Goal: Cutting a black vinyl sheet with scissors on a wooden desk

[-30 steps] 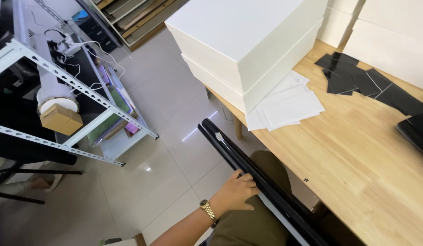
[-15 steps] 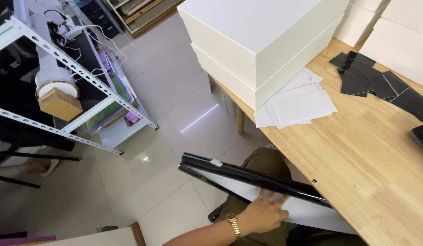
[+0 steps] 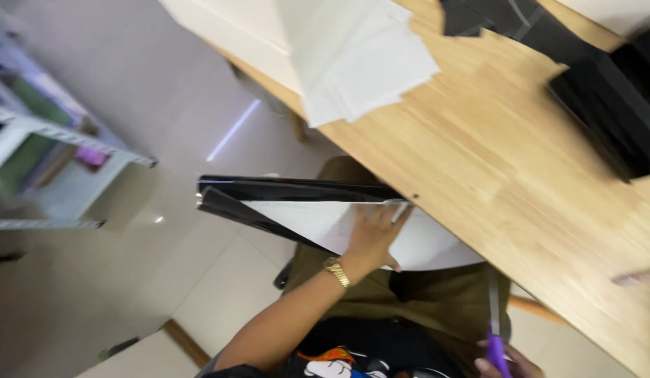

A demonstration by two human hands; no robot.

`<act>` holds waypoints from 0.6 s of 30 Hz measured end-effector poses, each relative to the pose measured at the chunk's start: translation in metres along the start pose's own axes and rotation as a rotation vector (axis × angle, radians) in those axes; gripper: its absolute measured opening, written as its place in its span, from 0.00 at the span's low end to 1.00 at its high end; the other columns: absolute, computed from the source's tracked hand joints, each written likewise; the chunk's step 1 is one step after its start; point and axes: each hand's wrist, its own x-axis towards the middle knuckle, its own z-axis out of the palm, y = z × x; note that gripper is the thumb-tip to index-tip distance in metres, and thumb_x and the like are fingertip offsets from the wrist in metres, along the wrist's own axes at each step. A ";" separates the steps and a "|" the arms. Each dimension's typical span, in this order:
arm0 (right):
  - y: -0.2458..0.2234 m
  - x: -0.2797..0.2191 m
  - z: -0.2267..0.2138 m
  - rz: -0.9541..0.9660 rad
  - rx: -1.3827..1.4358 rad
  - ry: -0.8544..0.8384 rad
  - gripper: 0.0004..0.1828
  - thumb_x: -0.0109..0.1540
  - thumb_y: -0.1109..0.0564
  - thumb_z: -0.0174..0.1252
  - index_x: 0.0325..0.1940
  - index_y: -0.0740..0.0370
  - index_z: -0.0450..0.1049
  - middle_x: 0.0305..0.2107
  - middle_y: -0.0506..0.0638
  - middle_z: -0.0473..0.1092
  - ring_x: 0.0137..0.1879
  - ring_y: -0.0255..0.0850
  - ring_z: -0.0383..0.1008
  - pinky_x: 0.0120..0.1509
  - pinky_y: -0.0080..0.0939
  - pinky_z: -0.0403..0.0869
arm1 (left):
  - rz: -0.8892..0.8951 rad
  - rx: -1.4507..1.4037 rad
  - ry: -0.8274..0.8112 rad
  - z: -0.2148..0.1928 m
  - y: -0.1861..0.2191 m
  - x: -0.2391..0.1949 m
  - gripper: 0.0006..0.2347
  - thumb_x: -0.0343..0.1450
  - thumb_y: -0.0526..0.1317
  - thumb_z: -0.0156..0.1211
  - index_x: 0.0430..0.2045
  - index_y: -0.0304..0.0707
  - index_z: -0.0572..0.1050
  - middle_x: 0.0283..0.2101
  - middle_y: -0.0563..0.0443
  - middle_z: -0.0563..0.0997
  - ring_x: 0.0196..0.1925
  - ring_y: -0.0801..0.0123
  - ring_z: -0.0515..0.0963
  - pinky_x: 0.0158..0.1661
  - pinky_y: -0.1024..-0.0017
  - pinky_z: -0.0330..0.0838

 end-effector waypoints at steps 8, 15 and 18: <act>-0.013 -0.007 0.000 0.202 0.215 -0.788 0.27 0.61 0.49 0.58 0.61 0.64 0.72 0.30 0.62 0.74 0.35 0.55 0.82 0.40 0.47 0.80 | 0.103 -0.010 0.073 0.004 -0.011 -0.002 0.63 0.45 0.80 0.68 0.74 0.52 0.50 0.70 0.39 0.61 0.66 0.44 0.64 0.53 0.32 0.54; -0.077 -0.023 0.014 0.252 0.013 -0.823 0.22 0.62 0.50 0.59 0.56 0.65 0.74 0.25 0.58 0.70 0.30 0.51 0.80 0.34 0.42 0.76 | 0.018 -0.066 0.230 0.004 -0.029 -0.044 0.50 0.61 0.80 0.50 0.75 0.56 0.48 0.67 0.37 0.65 0.64 0.42 0.68 0.59 0.35 0.57; -0.075 -0.022 0.021 0.184 -0.119 -0.799 0.20 0.62 0.51 0.60 0.54 0.65 0.75 0.22 0.58 0.73 0.26 0.49 0.81 0.29 0.41 0.77 | 0.031 -0.048 0.215 0.000 -0.048 -0.064 0.59 0.52 0.83 0.60 0.76 0.58 0.46 0.70 0.37 0.62 0.72 0.43 0.60 0.64 0.37 0.53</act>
